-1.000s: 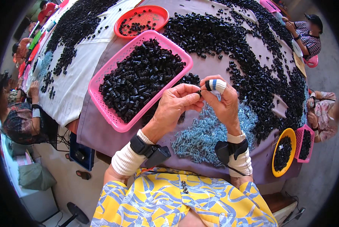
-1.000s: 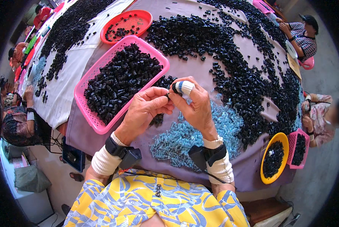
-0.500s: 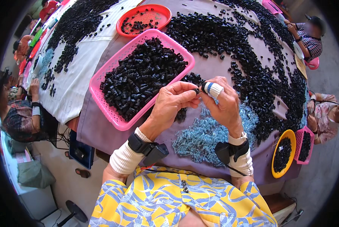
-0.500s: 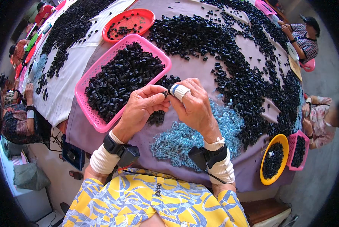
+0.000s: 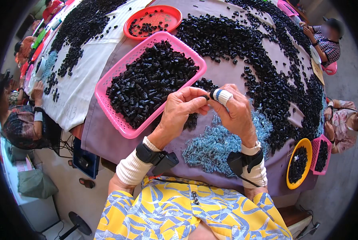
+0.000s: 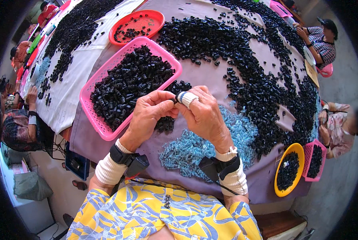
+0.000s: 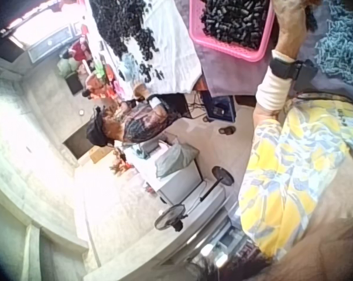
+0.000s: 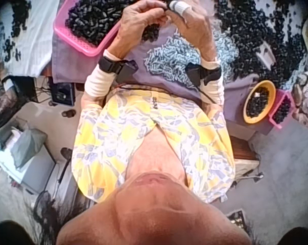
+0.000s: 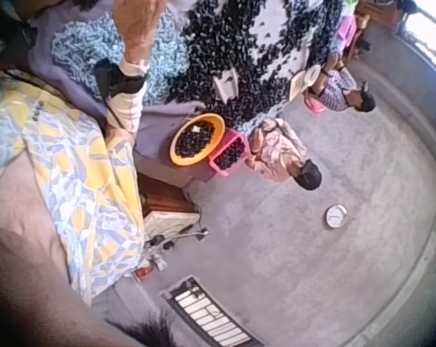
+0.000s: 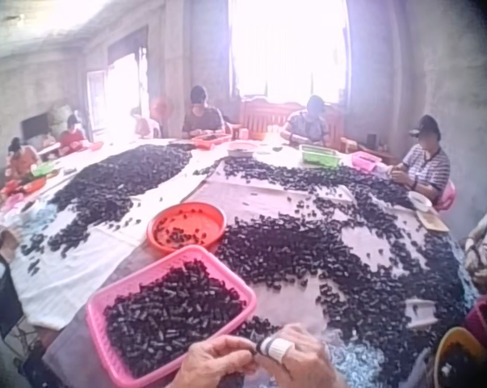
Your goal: Manually assembling small black plastic components by hand at a workstation.
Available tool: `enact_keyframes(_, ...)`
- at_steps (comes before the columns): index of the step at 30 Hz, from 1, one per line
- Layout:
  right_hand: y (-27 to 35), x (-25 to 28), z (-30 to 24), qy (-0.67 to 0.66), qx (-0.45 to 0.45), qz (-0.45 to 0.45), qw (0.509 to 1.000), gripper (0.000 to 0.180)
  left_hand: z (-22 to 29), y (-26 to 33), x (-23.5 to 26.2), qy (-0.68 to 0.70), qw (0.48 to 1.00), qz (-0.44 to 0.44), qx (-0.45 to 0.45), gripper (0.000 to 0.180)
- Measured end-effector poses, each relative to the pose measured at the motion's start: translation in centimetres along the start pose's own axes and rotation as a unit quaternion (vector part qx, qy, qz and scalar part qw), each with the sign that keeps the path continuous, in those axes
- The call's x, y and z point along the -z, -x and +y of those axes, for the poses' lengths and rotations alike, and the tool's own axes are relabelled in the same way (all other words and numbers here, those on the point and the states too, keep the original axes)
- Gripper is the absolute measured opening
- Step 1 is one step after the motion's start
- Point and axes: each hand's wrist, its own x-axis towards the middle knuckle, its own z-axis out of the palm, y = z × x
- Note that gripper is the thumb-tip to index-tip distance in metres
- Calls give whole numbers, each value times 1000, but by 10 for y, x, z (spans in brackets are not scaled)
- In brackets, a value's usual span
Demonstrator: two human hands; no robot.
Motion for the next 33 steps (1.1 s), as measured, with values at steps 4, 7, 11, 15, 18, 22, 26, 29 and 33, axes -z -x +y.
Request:
enact_keyframes(4, 2, 1, 7, -9, -40, 4, 999, 9, 5, -3, 4, 36, 999, 20, 2, 19)
enact_keyframes(7, 9, -5, 19, 20, -134, -9, 991, 9, 13, -3, 12, 56, 998, 36, -15, 19)
enact_keyframes(11, 33, -28, 34, 81, -118, -133, 981, 8, 16, -1, 22, 79, 994, 64, -33, 17)
enact_keyframes(15, 38, -47, 42, 146, -96, -182, 968, 4, 15, 1, 25, 89, 993, 70, -29, 17)
enact_keyframes(18, 39, -53, 47, 174, -58, -186, 965, 4, 15, 1, 23, 91, 993, 70, -23, 17)
enact_keyframes(22, 39, -59, 50, 190, -51, -179, 964, 4, 12, 3, 21, 92, 994, 56, -17, 17)
enact_keyframes(26, 43, -46, 44, 185, -59, -199, 960, 7, 10, 5, 22, 84, 995, 56, -9, 17)
enact_keyframes(29, 46, -43, 45, 179, -65, -207, 960, 7, 5, 3, 23, 72, 996, 48, -6, 17)
enact_keyframes(33, 46, -41, 48, 180, -80, -220, 955, 4, 3, 2, 18, 75, 996, 41, 3, 17)
